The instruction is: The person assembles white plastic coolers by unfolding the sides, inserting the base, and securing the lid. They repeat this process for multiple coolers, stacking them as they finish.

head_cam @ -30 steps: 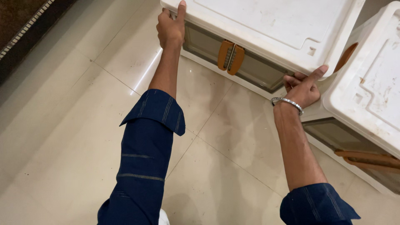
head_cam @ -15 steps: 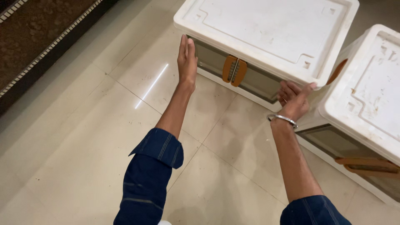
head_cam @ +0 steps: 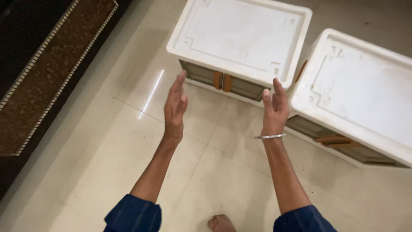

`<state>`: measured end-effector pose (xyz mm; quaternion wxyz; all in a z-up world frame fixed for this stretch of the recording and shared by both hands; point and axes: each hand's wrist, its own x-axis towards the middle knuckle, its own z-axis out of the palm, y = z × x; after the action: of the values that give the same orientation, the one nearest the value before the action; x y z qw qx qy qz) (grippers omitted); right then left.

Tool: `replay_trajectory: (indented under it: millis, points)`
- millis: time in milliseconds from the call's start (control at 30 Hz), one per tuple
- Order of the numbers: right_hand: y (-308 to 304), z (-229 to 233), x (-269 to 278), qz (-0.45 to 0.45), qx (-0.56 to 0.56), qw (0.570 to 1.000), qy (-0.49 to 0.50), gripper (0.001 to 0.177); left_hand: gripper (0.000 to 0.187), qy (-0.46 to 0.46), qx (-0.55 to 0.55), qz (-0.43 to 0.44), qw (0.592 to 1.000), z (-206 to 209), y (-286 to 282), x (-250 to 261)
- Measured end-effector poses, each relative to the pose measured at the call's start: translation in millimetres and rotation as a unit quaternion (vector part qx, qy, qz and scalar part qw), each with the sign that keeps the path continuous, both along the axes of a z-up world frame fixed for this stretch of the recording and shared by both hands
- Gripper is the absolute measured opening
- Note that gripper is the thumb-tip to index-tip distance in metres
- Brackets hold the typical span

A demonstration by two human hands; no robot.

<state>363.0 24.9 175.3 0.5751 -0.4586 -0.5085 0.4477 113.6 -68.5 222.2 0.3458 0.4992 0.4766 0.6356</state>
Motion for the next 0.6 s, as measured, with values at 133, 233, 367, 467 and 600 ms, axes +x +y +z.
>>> replay_trajectory:
  millis: [133,233,367,467,600]
  points:
    - [-8.9,117.2,21.2,-0.021,-0.044,0.997,0.052,0.051,0.071,0.041,-0.030,-0.077,0.996,107.4,-1.3,26.0]
    - [-6.1,202.0,45.8,-0.027,-0.036,0.995,0.092,0.056,0.074,0.008,-0.024,-0.085,0.996,187.1,2.8,48.8]
    - [9.2,325.7,83.0,-0.026,-0.002,0.991,0.132,0.068,0.076,-0.012,0.002,-0.085,0.996,300.7,36.8,86.8]
    - [16.6,416.5,111.9,-0.045,-0.003,0.994,0.103,0.073,0.076,-0.056,0.025,-0.097,0.993,380.0,59.9,119.5]
    - [21.3,510.1,144.7,-0.069,0.001,0.995,0.073,0.076,0.079,-0.080,0.027,-0.114,0.990,464.1,73.3,156.7]
